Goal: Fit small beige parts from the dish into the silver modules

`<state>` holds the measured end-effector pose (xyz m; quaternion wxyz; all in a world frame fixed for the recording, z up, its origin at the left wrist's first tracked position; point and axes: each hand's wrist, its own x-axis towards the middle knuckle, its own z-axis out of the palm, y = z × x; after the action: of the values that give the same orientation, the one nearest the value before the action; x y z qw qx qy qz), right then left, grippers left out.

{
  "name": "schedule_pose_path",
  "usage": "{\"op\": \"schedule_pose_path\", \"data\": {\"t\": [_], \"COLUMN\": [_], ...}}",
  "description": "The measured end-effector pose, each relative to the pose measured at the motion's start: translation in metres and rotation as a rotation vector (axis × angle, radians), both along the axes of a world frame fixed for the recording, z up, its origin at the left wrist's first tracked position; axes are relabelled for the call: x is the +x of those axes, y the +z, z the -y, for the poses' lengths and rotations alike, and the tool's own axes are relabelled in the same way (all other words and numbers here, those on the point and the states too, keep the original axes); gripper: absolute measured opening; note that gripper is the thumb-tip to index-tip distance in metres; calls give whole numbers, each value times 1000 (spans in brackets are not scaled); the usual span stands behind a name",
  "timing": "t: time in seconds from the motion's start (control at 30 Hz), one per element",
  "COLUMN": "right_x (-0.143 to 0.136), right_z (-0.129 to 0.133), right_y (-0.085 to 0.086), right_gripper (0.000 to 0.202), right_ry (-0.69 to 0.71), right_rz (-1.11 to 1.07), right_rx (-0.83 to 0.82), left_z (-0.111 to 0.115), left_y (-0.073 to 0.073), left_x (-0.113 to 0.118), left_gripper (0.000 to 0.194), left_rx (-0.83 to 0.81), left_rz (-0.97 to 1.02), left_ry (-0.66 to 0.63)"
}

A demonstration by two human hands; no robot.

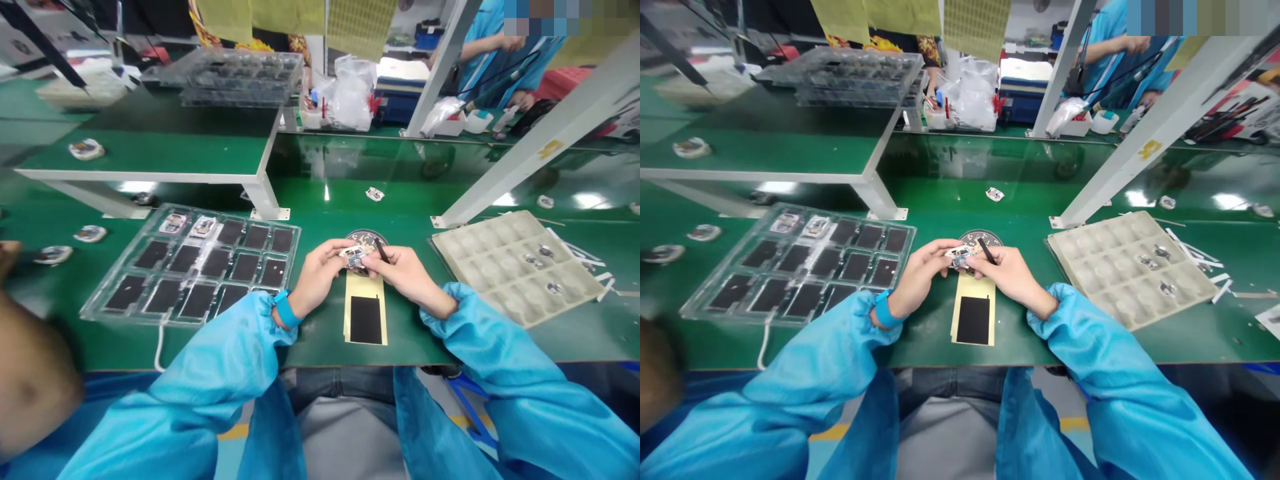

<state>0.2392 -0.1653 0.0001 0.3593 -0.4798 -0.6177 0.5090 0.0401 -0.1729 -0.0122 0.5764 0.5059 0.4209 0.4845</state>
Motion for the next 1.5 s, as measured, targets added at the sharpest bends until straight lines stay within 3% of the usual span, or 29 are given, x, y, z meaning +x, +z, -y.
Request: {"op": "schedule_pose_path", "data": {"t": [0.13, 0.27, 0.6, 0.7, 0.83, 1.03, 1.3, 1.5], "right_x": [1, 2, 2, 1, -3, -10, -13, -12], "right_z": [-1, -1, 0, 1, 3, 6, 8, 7], "right_y": [-5, -5, -6, -7, -12, -14, -11, -14], "right_gripper": [40, 43, 47, 40, 35, 33, 29, 33], "right_ry": [-14, -33, -48, -79, -184, -157, -122, -182], "right_rz": [-33, -65, -114, -60, -89, -281, -191, -124], "right_rx": [-28, -87, -174, -64, 95, 22, -26, 44], "left_z": [2, 4, 9, 8, 4, 2, 4, 6], "left_y": [-1, -3, -5, -4, -5, -4, -2, -11], "left_x": [3, 6, 2, 3, 4, 3, 5, 8], "left_gripper": [35, 42, 39, 41, 50, 53, 34, 23], "left_rx": [43, 123, 330, 274, 66, -68, 31, 128], "left_rz": [12, -128, -394, -342, -69, 133, 83, -144], "left_ry": [-32, -24, 49, 57, -25, -101, -96, -46]}}
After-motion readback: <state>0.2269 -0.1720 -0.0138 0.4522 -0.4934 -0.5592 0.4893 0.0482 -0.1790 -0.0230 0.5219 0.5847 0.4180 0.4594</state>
